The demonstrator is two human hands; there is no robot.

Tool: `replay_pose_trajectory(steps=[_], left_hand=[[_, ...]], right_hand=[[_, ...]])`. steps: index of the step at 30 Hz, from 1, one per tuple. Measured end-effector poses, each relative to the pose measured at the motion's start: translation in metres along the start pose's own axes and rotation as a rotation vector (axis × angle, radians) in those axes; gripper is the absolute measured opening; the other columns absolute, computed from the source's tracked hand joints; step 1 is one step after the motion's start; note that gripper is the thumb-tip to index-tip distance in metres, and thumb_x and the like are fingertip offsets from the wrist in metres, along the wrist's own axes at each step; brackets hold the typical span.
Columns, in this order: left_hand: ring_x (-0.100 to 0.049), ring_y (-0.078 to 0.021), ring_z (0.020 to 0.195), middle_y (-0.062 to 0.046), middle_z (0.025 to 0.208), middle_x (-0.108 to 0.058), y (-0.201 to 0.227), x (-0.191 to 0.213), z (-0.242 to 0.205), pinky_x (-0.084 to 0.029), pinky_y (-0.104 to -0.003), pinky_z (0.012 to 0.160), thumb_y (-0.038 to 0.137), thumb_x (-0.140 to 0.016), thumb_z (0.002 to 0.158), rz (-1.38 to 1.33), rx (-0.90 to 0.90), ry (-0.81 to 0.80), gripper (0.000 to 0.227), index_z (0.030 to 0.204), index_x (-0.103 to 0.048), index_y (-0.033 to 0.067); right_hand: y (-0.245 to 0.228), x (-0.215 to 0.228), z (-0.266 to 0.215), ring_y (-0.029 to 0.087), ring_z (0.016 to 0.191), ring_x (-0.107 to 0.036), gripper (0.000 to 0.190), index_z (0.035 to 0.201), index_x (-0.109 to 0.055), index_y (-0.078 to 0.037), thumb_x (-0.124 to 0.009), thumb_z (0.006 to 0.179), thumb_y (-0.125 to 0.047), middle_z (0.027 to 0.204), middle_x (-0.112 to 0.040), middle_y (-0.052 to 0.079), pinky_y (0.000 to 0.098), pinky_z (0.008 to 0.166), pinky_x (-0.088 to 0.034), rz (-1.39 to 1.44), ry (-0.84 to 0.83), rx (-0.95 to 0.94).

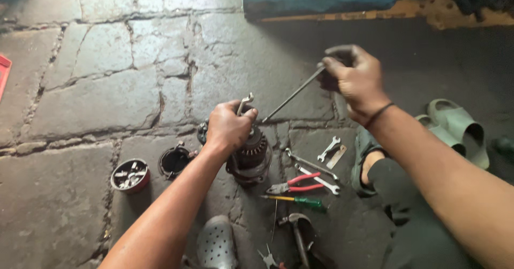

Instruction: The person sits on a stone floor and uses a wrench to loosen and remove a nut from the top of a cylindrical motor component. They then use a metal rod and a hammer to tap the rod, likely to dislodge a part from the assembly.

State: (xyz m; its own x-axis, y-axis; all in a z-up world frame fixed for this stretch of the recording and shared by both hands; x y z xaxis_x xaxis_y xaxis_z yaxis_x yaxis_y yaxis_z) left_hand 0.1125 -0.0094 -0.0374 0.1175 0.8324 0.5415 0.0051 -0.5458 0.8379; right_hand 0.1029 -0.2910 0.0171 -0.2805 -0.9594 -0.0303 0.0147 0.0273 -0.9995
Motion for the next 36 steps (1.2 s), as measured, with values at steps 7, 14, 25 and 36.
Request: replay_pose_trajectory(steps=[7, 14, 25, 36], left_hand=[[-0.055, -0.0074, 0.066, 0.002, 0.071, -0.067, 0.022, 0.007, 0.016, -0.047, -0.030, 0.060, 0.029, -0.076, 0.089, -0.136, -0.014, -0.216, 0.026, 0.099, -0.081, 0.0055], [-0.056, -0.0086, 0.070, 0.000, 0.078, -0.068, 0.037, 0.023, 0.007, -0.048, -0.030, 0.062, 0.028, -0.076, 0.087, -0.182, 0.004, -0.276, 0.027, 0.104, -0.083, 0.0073], [-0.064, -0.0089, 0.070, -0.001, 0.080, -0.076, 0.049, 0.054, -0.014, -0.052, -0.028, 0.062, 0.021, -0.083, 0.077, -0.184, 0.049, -0.255, 0.024, 0.096, -0.079, 0.0065], [-0.057, -0.0082, 0.057, 0.000, 0.072, -0.070, 0.058, 0.062, -0.032, -0.047, -0.029, 0.049, 0.022, -0.078, 0.083, -0.173, 0.063, -0.188, 0.021, 0.098, -0.081, 0.0081]], right_hand=[[0.035, 0.053, 0.000, 0.020, 0.081, -0.072, 0.004, 0.101, -0.062, -0.013, -0.066, 0.098, -0.013, 0.091, -0.070, 0.005, 0.0387, 0.075, -0.063, 0.330, 0.138, -0.339], [0.028, 0.032, -0.005, 0.021, 0.083, -0.071, 0.003, 0.102, -0.062, -0.013, -0.063, 0.099, -0.014, 0.091, -0.071, 0.006, 0.0396, 0.079, -0.061, 0.374, 0.068, -0.386], [0.020, 0.006, -0.014, 0.023, 0.094, -0.073, 0.016, 0.113, -0.065, -0.010, -0.053, 0.103, -0.011, 0.100, -0.072, 0.008, 0.0455, 0.091, -0.061, 0.416, -0.041, -0.386], [-0.005, 0.003, -0.033, 0.026, 0.104, -0.072, 0.019, 0.118, -0.063, -0.007, -0.049, 0.104, -0.004, 0.110, -0.072, 0.012, 0.0457, 0.099, -0.059, 0.504, -0.134, -0.325]])
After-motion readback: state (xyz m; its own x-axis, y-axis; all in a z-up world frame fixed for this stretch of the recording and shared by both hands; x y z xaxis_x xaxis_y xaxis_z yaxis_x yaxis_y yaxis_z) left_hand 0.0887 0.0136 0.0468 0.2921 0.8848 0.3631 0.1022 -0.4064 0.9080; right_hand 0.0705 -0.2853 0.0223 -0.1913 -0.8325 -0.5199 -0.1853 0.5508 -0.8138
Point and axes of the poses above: each hand's wrist, its own z-axis towards the middle knuckle, its own x-axis out of the back of the hand, y = z × x, the point moved 8 cm from there along z, towards the middle knuckle
